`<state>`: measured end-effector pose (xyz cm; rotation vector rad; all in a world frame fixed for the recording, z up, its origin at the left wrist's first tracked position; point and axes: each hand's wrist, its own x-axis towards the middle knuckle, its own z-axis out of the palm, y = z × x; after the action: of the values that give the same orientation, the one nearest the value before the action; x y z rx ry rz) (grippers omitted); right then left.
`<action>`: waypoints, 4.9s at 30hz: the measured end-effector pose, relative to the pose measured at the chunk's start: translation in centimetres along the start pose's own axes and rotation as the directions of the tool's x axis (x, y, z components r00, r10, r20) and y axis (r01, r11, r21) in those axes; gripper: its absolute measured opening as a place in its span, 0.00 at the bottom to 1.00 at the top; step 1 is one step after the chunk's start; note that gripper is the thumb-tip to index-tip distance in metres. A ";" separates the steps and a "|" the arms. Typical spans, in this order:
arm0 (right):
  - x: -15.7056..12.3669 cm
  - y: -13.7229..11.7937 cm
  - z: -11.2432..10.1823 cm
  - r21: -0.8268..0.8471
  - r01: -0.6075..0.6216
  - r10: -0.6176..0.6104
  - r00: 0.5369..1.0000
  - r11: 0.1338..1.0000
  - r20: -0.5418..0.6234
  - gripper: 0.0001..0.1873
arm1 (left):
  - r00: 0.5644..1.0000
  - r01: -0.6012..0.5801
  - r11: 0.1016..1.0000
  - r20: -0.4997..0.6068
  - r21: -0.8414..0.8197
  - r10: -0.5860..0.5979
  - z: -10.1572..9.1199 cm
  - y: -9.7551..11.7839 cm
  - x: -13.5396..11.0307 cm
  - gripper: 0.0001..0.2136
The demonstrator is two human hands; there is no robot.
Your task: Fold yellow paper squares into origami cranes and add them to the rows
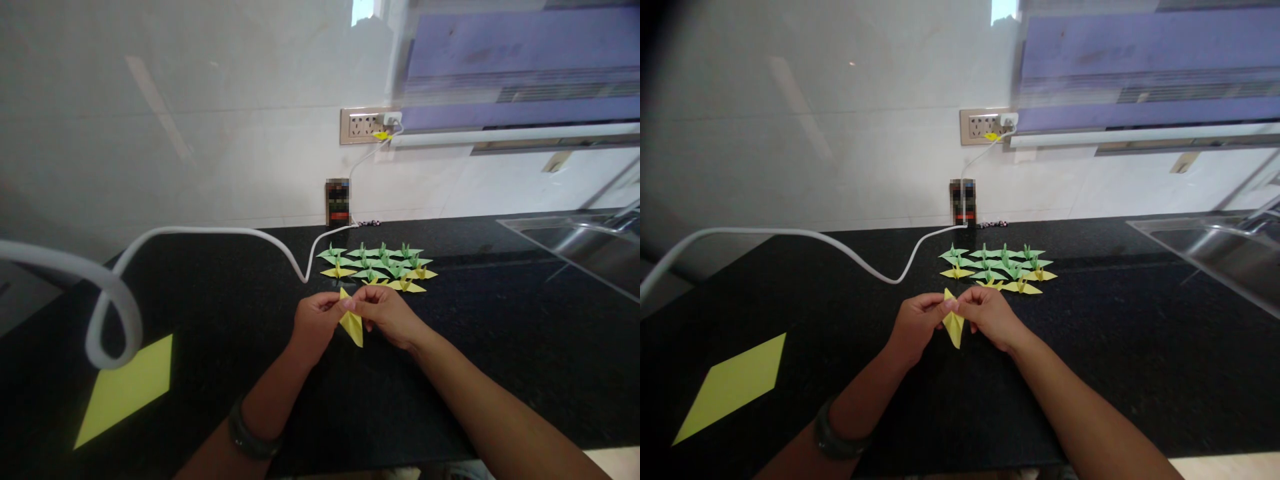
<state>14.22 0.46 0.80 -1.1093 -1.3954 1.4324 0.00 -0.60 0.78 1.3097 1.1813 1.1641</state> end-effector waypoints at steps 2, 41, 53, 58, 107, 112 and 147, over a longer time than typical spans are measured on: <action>-0.1 0.0 -0.1 -0.034 -0.014 0.015 1.000 0.999 0.026 0.14 | 0.999 0.021 0.999 0.041 -0.050 -0.019 0.0 0.1 0.0 0.14; 0.1 0.6 0.2 -0.526 0.327 -0.487 0.851 0.785 -0.198 0.04 | 0.974 0.181 0.843 -0.025 -0.507 -0.225 0.2 0.1 0.3 0.12; 0.2 0.3 0.3 -0.203 0.245 -0.283 0.941 0.948 -0.186 0.08 | 0.982 0.183 0.919 0.015 -0.350 -0.189 0.4 0.2 0.2 0.18; 0.2 0.2 0.4 -0.104 0.212 -0.230 0.953 0.972 -0.199 0.10 | 0.988 0.141 0.931 -0.014 -0.335 -0.155 0.5 0.3 0.1 0.17; -0.2 0.5 1.2 0.114 0.177 -0.148 0.964 0.978 -0.222 0.11 | 0.996 0.077 0.987 -0.026 -0.144 -0.082 0.6 0.1 -0.2 0.14; -0.2 0.4 1.2 0.113 0.176 -0.147 0.962 0.978 -0.232 0.11 | 0.996 0.092 0.978 0.000 -0.187 -0.094 0.7 0.3 -0.3 0.13; -0.1 -0.3 -0.5 -0.048 0.213 -0.216 0.973 0.976 -0.082 0.08 | 0.985 -0.092 0.966 0.163 0.242 0.053 0.3 -0.7 -0.3 0.14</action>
<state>14.69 0.52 1.14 -0.9995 -1.4394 1.1943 0.26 -0.91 0.01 1.6159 1.2004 0.9671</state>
